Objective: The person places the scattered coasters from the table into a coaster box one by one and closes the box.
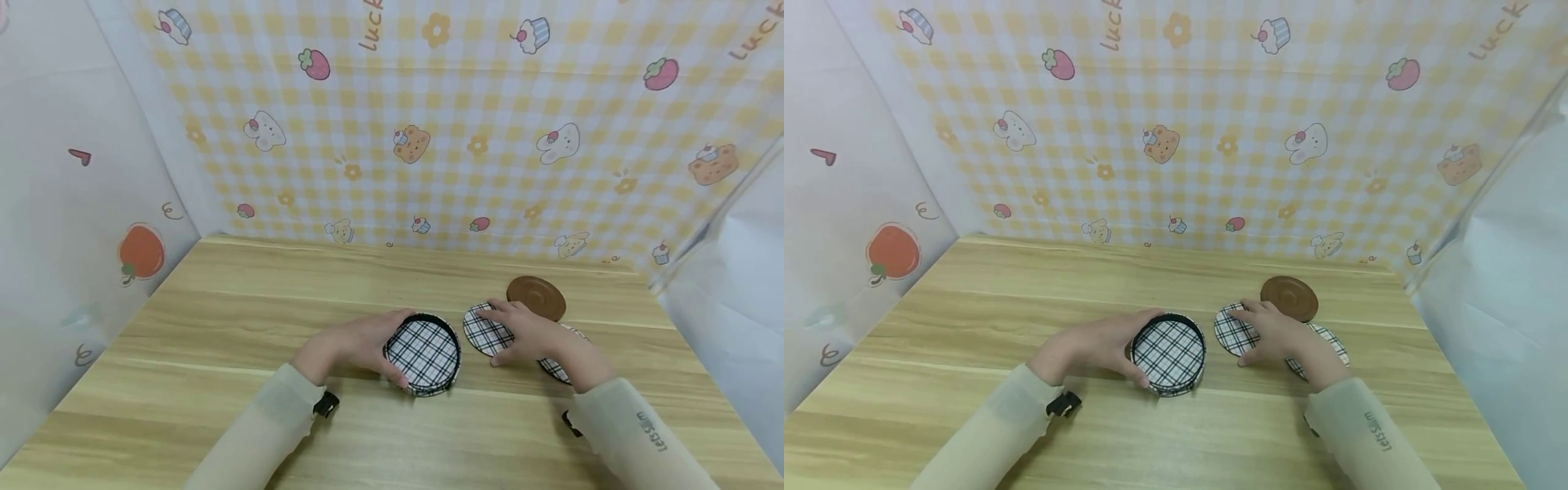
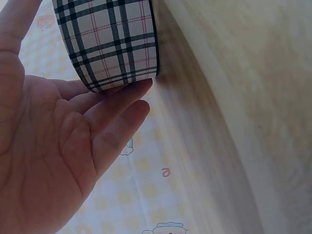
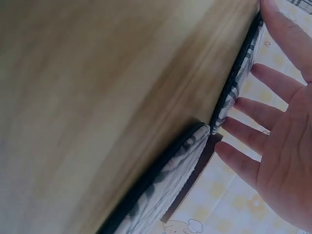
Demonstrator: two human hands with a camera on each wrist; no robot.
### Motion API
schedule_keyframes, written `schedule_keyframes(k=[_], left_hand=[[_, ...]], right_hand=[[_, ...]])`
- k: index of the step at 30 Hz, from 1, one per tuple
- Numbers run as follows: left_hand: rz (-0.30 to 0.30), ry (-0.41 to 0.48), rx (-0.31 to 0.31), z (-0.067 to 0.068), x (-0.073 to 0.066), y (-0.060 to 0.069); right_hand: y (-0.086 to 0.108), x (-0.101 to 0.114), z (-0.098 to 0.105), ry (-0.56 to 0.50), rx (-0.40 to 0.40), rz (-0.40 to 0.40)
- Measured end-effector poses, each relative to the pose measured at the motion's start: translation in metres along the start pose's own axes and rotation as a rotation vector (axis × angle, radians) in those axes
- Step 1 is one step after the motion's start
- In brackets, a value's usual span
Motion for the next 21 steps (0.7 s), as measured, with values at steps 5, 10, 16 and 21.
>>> schedule_keyframes(k=[5,10,16,21], left_hand=[[-0.013,0.008,-0.001,-0.0008,0.0005,-0.0007],[-0.013,0.003,-0.003,-0.0011,0.0029,-0.0010],[0.005,-0.022,-0.005,-0.0014,0.0054,0.0002],[0.004,-0.023,-0.006,-0.0013,0.0052,0.0007]], right_hand=[[-0.0016,-0.0037,-0.0016,0.007,-0.007,-0.006],[-0.0027,-0.0041,0.0009,0.071,-0.031,-0.008],[-0.0023,-0.0015,0.0049,0.114,-0.068,0.012],[0.0019,0.0001,0.0071,0.131,-0.095,0.008]])
Point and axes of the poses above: each hand's wrist, its own y-axis away from the middle knuckle, its own z-axis out of the back of the hand, x = y × z, the point moved 9 cm from there along -y, towards the middle knuckle, and after that the axes turned 2 degrees about z, right-handed, at the moved point
